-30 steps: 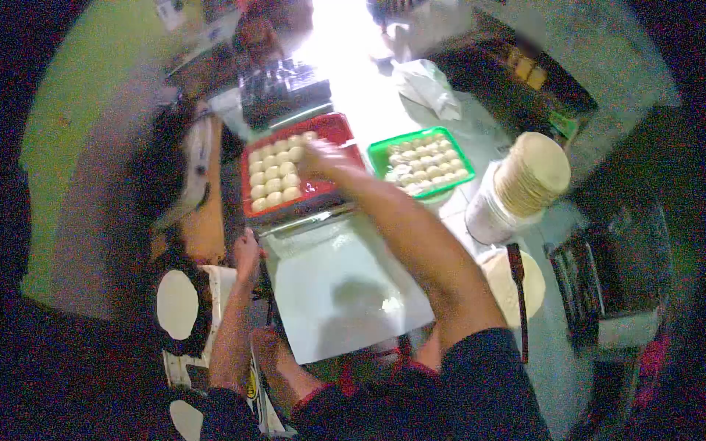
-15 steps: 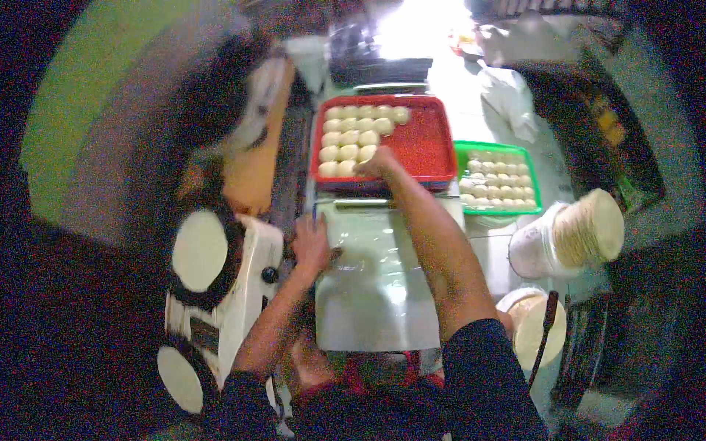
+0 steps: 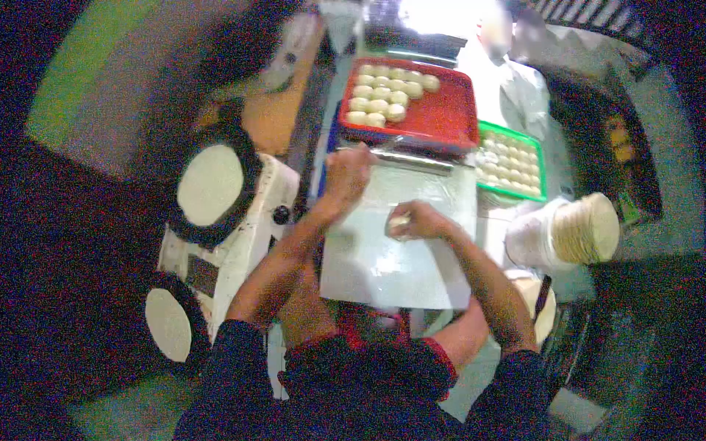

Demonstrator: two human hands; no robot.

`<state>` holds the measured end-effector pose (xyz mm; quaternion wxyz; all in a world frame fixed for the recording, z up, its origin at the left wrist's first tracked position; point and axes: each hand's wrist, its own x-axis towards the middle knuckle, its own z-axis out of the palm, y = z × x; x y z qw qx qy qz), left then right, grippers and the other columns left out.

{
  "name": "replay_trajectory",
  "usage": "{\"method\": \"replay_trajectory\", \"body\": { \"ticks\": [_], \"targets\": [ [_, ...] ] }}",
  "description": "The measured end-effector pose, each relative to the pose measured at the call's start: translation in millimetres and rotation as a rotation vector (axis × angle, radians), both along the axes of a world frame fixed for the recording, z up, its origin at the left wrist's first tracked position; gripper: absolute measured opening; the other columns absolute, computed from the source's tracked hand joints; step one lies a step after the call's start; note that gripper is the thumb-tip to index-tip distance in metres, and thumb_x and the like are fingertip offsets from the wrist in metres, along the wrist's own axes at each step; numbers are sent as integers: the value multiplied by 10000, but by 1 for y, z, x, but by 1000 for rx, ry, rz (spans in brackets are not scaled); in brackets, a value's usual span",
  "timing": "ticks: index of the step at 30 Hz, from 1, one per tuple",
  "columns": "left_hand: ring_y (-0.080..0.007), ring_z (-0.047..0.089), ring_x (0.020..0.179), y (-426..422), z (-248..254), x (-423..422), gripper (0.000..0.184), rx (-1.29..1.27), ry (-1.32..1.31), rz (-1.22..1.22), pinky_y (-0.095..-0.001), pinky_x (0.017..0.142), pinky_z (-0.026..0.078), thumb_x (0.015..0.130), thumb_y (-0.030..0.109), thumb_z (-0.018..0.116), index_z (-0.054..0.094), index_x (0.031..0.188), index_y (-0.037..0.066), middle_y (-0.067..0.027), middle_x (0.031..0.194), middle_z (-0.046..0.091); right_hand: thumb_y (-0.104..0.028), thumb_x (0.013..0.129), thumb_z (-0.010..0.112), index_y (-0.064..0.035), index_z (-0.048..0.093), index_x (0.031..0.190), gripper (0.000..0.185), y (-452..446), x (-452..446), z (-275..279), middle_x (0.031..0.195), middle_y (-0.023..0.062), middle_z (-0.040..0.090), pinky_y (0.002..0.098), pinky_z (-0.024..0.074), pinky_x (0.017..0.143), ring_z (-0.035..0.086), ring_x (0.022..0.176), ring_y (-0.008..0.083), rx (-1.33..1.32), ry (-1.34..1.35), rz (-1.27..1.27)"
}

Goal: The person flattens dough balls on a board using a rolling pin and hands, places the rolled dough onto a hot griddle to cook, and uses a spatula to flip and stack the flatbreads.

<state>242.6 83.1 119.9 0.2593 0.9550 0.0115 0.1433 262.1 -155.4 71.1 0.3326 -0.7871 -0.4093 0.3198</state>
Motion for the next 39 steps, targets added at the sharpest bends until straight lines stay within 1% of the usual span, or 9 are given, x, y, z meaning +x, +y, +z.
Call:
{"method": "replay_trajectory", "body": {
  "ticks": [5, 8, 12, 24, 27, 29, 33, 37, 39],
  "targets": [
    [-339, 660, 840, -9, 75, -15, 142, -61, -255, -137, -518, 727, 412, 941, 226, 609, 624, 918, 86, -126, 815, 678, -414, 908, 652, -47, 539, 1370, 600, 16, -64, -28, 1482, 267, 416, 508, 323, 1143, 376, 1401, 399, -146, -426, -224],
    [-345, 656, 827, -18, 85, -29, 137, 2, -233, -142, -524, 736, 414, 940, 216, 614, 621, 935, 79, -132, 806, 671, -658, 955, 422, 11, 206, 1563, 930, 41, -88, -40, 1638, 233, 164, 571, 90, 1223, 130, 1531, 360, -348, -647, -208],
    [-359, 648, 822, -23, 76, -54, 152, 89, -176, -156, -516, 772, 417, 932, 223, 629, 627, 945, 71, -145, 803, 668, -662, 967, 374, -2, 178, 1577, 920, 58, -81, -24, 1650, 223, 124, 564, 10, 1228, 98, 1541, 336, -387, -650, -303],
    [-299, 630, 946, 0, -5, -140, 169, 164, 55, -245, -489, 923, 402, 896, 248, 669, 679, 1024, 140, -74, 932, 681, -345, 966, 544, 8, 527, 1381, 545, -47, -109, -17, 1478, 255, 450, 513, 346, 1141, 433, 1376, 388, -102, -301, -426],
    [-288, 626, 956, -1, -44, -184, 212, 272, 61, -246, -491, 934, 399, 871, 279, 679, 679, 1047, 162, -61, 973, 665, -234, 960, 544, -53, 631, 1242, 347, -200, -32, -126, 1237, 216, 648, 448, 437, 1061, 577, 1236, 342, -191, -1037, -233],
    [-284, 628, 948, -5, -72, -214, 237, 328, 23, -304, -495, 922, 404, 847, 280, 684, 676, 1057, 173, -58, 989, 657, -155, 923, 577, 2, 626, 1252, 368, -202, -27, -44, 1154, 222, 669, 423, 503, 981, 622, 1113, 389, -32, -641, -787],
    [-291, 633, 907, -40, -152, -245, 278, 306, -65, -380, -482, 812, 469, 803, 213, 662, 660, 1076, 160, -76, 963, 640, -107, 859, 687, -144, 472, 1467, 647, -82, 31, 12, 1465, 187, 483, 428, 422, 1097, 485, 1331, 373, -82, -473, -547],
    [-324, 626, 895, -76, -176, -249, 195, 79, 146, -495, -459, 727, 509, 805, 168, 644, 630, 988, 99, -113, 919, 624, -251, 840, 746, -259, 418, 1503, 739, 51, 62, -45, 1401, 205, 524, 528, 421, 1070, 511, 1295, 387, -246, -1011, -409],
    [-344, 623, 886, -84, -168, -252, 166, 97, 156, -450, -455, 718, 519, 799, 158, 640, 611, 938, 72, -133, 907, 621, -288, 836, 747, -243, 451, 1472, 703, 60, 44, -31, 1315, 187, 573, 546, 424, 1035, 540, 1244, 377, -247, -798, -363]
  ]
}}
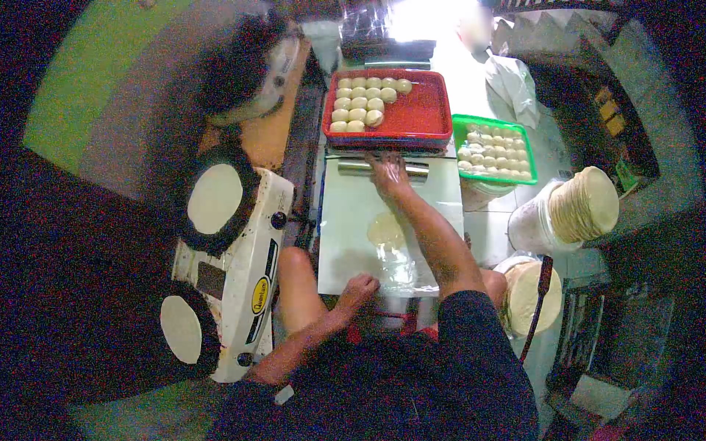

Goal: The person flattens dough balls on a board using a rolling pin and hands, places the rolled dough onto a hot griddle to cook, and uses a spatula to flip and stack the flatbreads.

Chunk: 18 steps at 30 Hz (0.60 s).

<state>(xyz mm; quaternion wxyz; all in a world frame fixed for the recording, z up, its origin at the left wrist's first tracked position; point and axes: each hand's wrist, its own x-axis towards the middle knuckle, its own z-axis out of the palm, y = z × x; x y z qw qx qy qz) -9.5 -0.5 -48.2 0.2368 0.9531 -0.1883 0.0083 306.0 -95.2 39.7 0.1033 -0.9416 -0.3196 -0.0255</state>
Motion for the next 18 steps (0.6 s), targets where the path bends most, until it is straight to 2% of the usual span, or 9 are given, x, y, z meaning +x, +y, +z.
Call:
{"method": "replay_trajectory", "body": {
  "ticks": [2, 3, 5, 8, 10, 12, 13, 15, 18],
  "targets": [
    [-353, 619, 880, 0, 2, -3, 139, -18, 39, 1, -467, 734, 517, 773, 119, 617, 596, 895, 57, -143, 888, 614, -320, 834, 746, -225, 509, 1401, 622, -2, -39, 25, 1166, 145, 630, 532, 423, 990, 583, 1142, 358, -41, 141, 57],
    [-356, 617, 877, -1, 9, -1, 138, 1, 81, -2, -468, 740, 517, 766, 109, 608, 599, 893, 55, -145, 885, 611, -322, 838, 744, -220, 533, 1370, 582, -16, -73, 27, 1157, 132, 629, 522, 412, 990, 594, 1103, 349, 47, 113, 104],
    [-365, 614, 874, -5, 13, -1, 131, -27, 95, 8, -469, 750, 515, 758, 101, 595, 598, 879, 51, -153, 876, 606, -321, 808, 758, -240, 551, 1371, 606, -40, -134, 18, 1163, 94, 592, 500, 366, 1023, 551, 1127, 297, 84, -105, 195],
    [-381, 607, 870, -8, 16, -6, 106, -127, 34, 42, -472, 756, 508, 755, 106, 588, 585, 842, 46, -171, 859, 595, -273, 783, 770, -262, 541, 1397, 656, -56, -189, 22, 1194, 55, 553, 514, 326, 1051, 510, 1171, 258, 83, -22, 152],
    [-391, 602, 866, -6, 42, 0, 97, -176, 8, 52, -477, 752, 501, 756, 112, 588, 574, 821, 41, -183, 848, 587, -249, 786, 776, -265, 532, 1407, 667, -44, -176, 12, 1211, 46, 552, 524, 305, 1062, 508, 1177, 251, 91, -126, 113],
    [-395, 598, 864, -5, 61, 3, 99, -149, 54, 44, -482, 745, 493, 756, 110, 589, 569, 821, 37, -188, 842, 580, -342, 812, 757, -320, 488, 1434, 679, -27, -145, 16, 1256, 63, 578, 563, 306, 1085, 514, 1216, 265, 98, -76, 52],
    [-397, 596, 863, -5, 65, 3, 101, -136, 70, 42, -484, 742, 489, 756, 109, 589, 566, 821, 35, -190, 839, 576, -334, 814, 757, -319, 487, 1431, 674, -19, -130, 18, 1260, 65, 576, 567, 302, 1090, 512, 1220, 267, 89, -76, 25],
    [-403, 589, 844, -5, 66, 3, 100, -168, 37, 24, -491, 728, 481, 748, 99, 588, 567, 821, 35, -192, 822, 567, -311, 815, 762, -321, 483, 1427, 673, -14, -121, 22, 1279, 75, 559, 585, 282, 1106, 499, 1234, 276, 91, -61, -15],
    [-416, 578, 822, -2, 40, -2, 115, -189, 13, 2, -506, 714, 469, 716, 81, 599, 565, 813, 31, -199, 799, 557, -307, 804, 775, -339, 476, 1435, 699, -34, -166, 14, 1294, 80, 539, 611, 267, 1109, 487, 1245, 286, 108, -14, -4]
  ]
}}
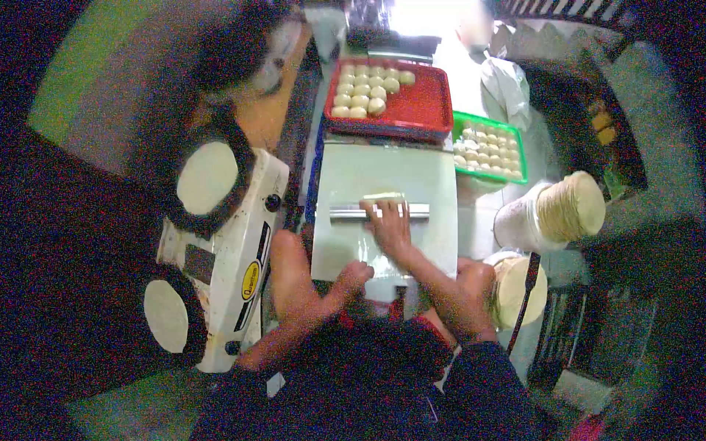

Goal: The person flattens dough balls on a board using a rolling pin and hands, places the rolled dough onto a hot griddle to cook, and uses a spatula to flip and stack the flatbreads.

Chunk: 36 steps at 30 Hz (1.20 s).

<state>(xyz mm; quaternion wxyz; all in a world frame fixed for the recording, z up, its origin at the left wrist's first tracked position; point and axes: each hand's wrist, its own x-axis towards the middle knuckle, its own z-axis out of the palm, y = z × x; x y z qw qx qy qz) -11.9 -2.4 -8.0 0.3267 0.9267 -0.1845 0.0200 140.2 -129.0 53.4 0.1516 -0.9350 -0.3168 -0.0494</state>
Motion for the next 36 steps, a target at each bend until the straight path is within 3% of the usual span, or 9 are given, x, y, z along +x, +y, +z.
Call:
{"method": "replay_trajectory", "body": {
  "ticks": [4, 9, 13, 20, 25, 28, 31, 34, 36],
  "targets": [
    [-437, 560, 795, -4, 11, 7, 156, -181, 337, 148, -535, 711, 453, 653, 44, 618, 559, 796, 20, -216, 772, 544, -308, 830, 760, -352, 481, 1444, 676, 7, 0, -12, 1301, 66, 531, 640, 253, 1104, 475, 1248, 297, -25, 0, -31],
    [-443, 565, 833, 2, 16, 8, 205, -44, 52, -19, -536, 733, 465, 606, 17, 639, 559, 794, 23, -211, 803, 560, -291, 878, 701, -275, 563, 1395, 535, 30, 48, -20, 1461, 158, 401, 667, 201, 1149, 322, 1429, 386, 22, -143, -152],
    [-422, 578, 855, 0, 1, 5, 213, -42, -4, 1, -521, 746, 474, 612, -20, 639, 579, 808, 39, -188, 821, 580, -249, 850, 695, -252, 553, 1409, 577, 17, 32, 0, 1579, 178, 275, 676, 205, 1152, 284, 1462, 428, 175, 225, -201],
    [-418, 600, 879, 5, 4, 5, 195, 15, 68, -10, -508, 757, 502, 651, -3, 630, 612, 839, 48, -202, 852, 603, -296, 921, 631, -278, 521, 1433, 523, 23, 10, -11, 1517, 171, 426, 690, 116, 1162, 245, 1493, 390, 59, 41, -241],
    [-430, 596, 883, 4, -37, 5, 109, 68, 162, 37, -513, 739, 495, 734, 73, 605, 619, 832, 28, -223, 854, 596, -285, 887, 630, -264, 590, 1379, 494, 19, 13, 1, 1589, 297, 227, 680, 231, 1149, 219, 1484, 441, 185, 176, -347],
    [-445, 590, 872, 6, -22, 11, 110, -63, 215, 21, -521, 732, 489, 765, 121, 610, 612, 814, 22, -229, 849, 592, -173, 859, 607, -272, 514, 1448, 605, 20, 16, -3, 1553, 324, 282, 629, 286, 1137, 404, 1366, 496, 390, 209, -198],
    [-445, 590, 868, 6, 10, 18, 141, -292, 775, 194, -524, 744, 489, 749, 141, 646, 606, 823, 27, -225, 860, 594, -146, 876, 571, -177, 501, 1419, 549, 31, 26, -1, 1221, 215, 616, 577, 338, 1108, 626, 1140, 348, 122, 95, -268],
    [-439, 593, 867, 10, -19, 11, 185, 22, 41, -51, -525, 751, 489, 723, 148, 681, 602, 843, 31, -216, 873, 598, -279, 1009, 482, -108, 692, 1185, 323, 35, 30, 0, 1103, 117, 716, 592, 257, 1151, 625, 1180, 263, 76, 50, -307],
    [-439, 592, 870, 11, -33, 10, 221, 34, 67, -33, -525, 756, 489, 698, 146, 702, 598, 856, 32, -212, 879, 599, -282, 1000, 494, -99, 736, 1087, 316, 34, 37, 0, 1079, 117, 721, 617, 202, 1165, 606, 1208, 261, 47, 35, -315]
  ]
}}
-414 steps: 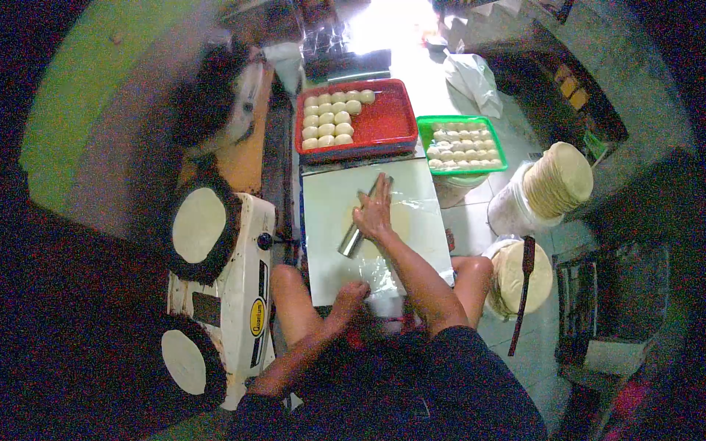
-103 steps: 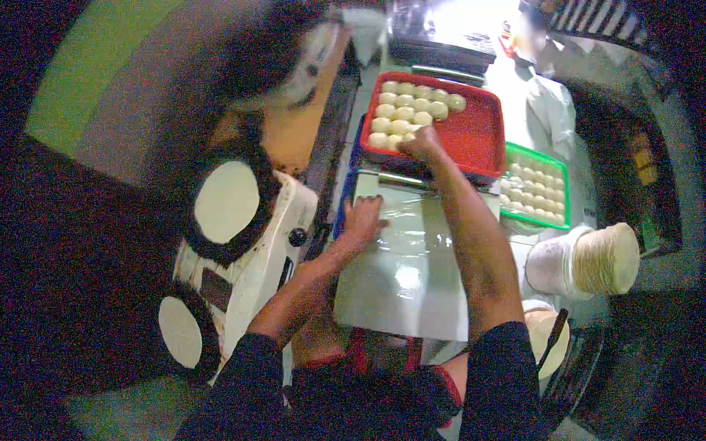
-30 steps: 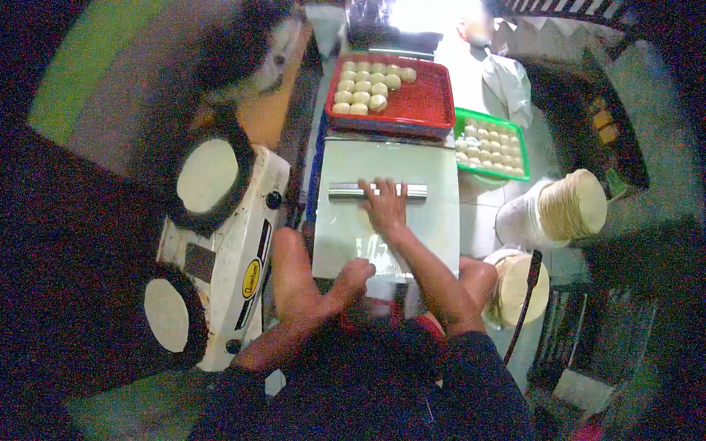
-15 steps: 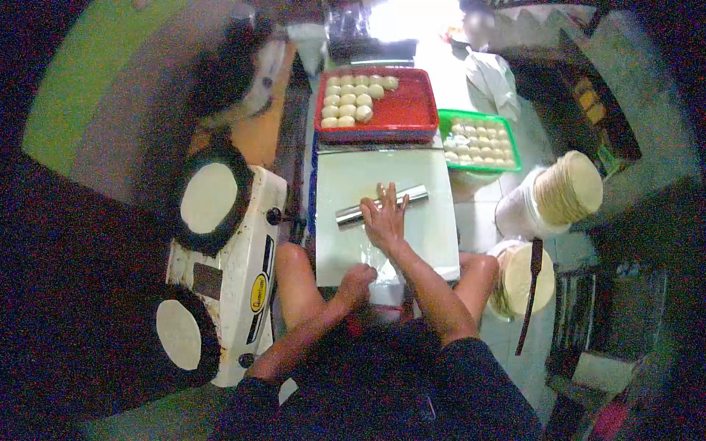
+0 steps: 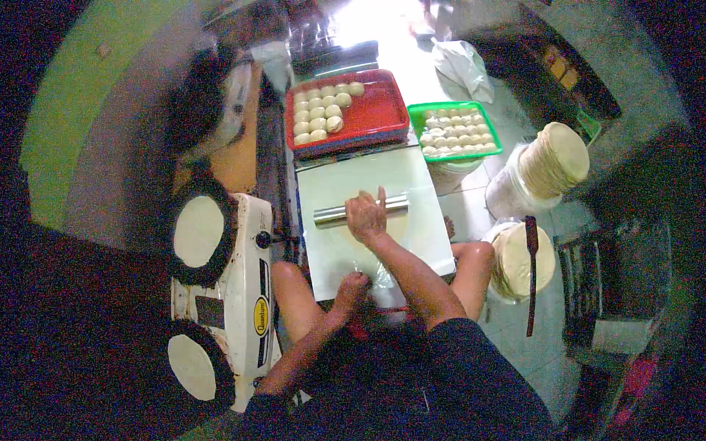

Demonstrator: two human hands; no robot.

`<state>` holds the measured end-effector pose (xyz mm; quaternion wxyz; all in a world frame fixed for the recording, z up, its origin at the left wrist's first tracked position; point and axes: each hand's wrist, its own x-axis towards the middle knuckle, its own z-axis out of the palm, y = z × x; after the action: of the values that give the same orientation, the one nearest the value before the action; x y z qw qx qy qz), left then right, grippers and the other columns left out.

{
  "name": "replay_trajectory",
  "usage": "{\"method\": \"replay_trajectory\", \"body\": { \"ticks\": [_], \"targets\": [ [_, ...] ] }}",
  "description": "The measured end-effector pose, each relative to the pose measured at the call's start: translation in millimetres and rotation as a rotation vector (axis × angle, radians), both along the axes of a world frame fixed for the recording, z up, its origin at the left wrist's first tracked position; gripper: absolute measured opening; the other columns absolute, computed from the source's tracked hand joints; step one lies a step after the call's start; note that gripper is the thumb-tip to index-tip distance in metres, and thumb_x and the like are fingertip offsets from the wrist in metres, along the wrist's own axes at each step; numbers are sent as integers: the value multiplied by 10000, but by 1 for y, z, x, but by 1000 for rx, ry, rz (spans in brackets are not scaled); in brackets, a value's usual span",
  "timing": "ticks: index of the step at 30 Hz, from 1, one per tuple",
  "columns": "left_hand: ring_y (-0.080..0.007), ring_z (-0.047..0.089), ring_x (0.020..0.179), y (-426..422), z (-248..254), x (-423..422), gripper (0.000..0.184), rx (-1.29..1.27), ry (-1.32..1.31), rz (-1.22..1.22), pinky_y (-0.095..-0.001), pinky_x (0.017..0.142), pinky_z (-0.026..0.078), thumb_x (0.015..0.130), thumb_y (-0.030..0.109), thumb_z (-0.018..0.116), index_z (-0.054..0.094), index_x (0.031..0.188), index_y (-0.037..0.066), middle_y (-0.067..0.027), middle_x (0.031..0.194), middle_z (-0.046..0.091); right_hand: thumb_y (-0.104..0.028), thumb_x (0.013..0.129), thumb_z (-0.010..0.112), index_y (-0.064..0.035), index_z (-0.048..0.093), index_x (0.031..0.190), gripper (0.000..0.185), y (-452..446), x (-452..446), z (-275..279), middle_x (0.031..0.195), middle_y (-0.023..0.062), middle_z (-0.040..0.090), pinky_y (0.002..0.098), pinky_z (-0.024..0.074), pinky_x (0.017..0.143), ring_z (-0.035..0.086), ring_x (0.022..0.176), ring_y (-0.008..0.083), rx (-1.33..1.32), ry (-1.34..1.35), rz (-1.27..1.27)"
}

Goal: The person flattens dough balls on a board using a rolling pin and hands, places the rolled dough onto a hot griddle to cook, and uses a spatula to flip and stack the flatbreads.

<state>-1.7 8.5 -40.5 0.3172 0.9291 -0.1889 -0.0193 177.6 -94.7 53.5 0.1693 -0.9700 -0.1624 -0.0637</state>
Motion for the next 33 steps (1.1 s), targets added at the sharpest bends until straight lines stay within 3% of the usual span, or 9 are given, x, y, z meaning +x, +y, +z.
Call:
{"method": "replay_trajectory", "body": {
  "ticks": [4, 8, 9, 12, 17, 20, 24, 28, 33],
  "targets": [
    [-438, 591, 878, 1, -5, -3, 260, -35, 0, -6, -526, 768, 489, 660, 133, 730, 598, 862, 37, -208, 875, 597, -275, 886, 581, -78, 759, 1022, 299, -3, 9, 0, 1531, 229, 403, 667, 90, 1181, 310, 1466, 380, 159, -53, -48],
    [-431, 596, 888, 2, -3, -7, 301, -32, 35, -18, -517, 795, 499, 640, 109, 741, 620, 906, 38, -208, 915, 607, -172, 811, 636, -151, 440, 1503, 720, 6, 27, -29, 1639, 264, 101, 591, 208, 1193, 181, 1501, 450, 497, 115, -59],
    [-429, 597, 888, 1, 9, -8, 312, -28, 21, -25, -514, 801, 503, 638, 103, 742, 627, 921, 39, -209, 929, 610, -126, 805, 644, -204, 202, 1599, 912, 3, 25, -25, 1641, 225, 153, 562, 282, 1174, 267, 1480, 406, 437, 200, 13],
    [-427, 596, 918, 0, 28, -6, 335, 16, 43, -40, -506, 831, 511, 645, 85, 738, 641, 962, 40, -215, 961, 615, -114, 831, 644, -225, 219, 1593, 880, 0, 9, -2, 1629, 138, 260, 569, 289, 1167, 356, 1442, 330, 66, 316, 174],
    [-421, 603, 980, -2, 22, -7, 311, -28, 143, 61, -489, 851, 517, 698, 62, 694, 666, 1007, 28, -217, 994, 627, -243, 939, 620, -280, 526, 1402, 474, -9, -23, 8, 1466, 47, 495, 664, 165, 1170, 349, 1444, 279, -26, 148, 377],
    [-413, 619, 967, 5, -29, -5, 289, -53, 35, 6, -475, 826, 528, 739, 47, 652, 682, 1026, 23, -214, 1007, 639, -333, 971, 560, -260, 654, 1262, 314, -24, -31, 1, 1473, 59, 490, 669, 130, 1177, 260, 1491, 314, 5, 83, 373],
    [-399, 627, 942, -1, 26, -5, 263, -100, 220, 65, -472, 821, 527, 775, 49, 619, 688, 1028, 25, -211, 1011, 651, -337, 903, 556, -252, 702, 1191, 334, -44, -36, 29, 1652, 190, 156, 725, 102, 1150, 54, 1536, 407, -94, 285, 271],
    [-383, 621, 941, -5, 37, 2, 215, 57, 346, 78, -461, 835, 510, 804, 80, 610, 678, 1001, 23, -195, 991, 653, -142, 862, 539, -309, 517, 1442, 604, -53, -22, 11, 1660, 204, 102, 625, 171, 1195, 203, 1502, 443, 208, 288, 223],
    [-372, 604, 914, -3, 40, -12, 192, -153, 201, 24, -442, 810, 497, 783, 58, 615, 655, 968, 27, -190, 948, 639, -73, 836, 603, -377, 450, 1483, 731, -47, 1, -12, 1368, 84, 545, 483, 437, 963, 587, 1075, 292, -74, -200, 233]
  ]
}}
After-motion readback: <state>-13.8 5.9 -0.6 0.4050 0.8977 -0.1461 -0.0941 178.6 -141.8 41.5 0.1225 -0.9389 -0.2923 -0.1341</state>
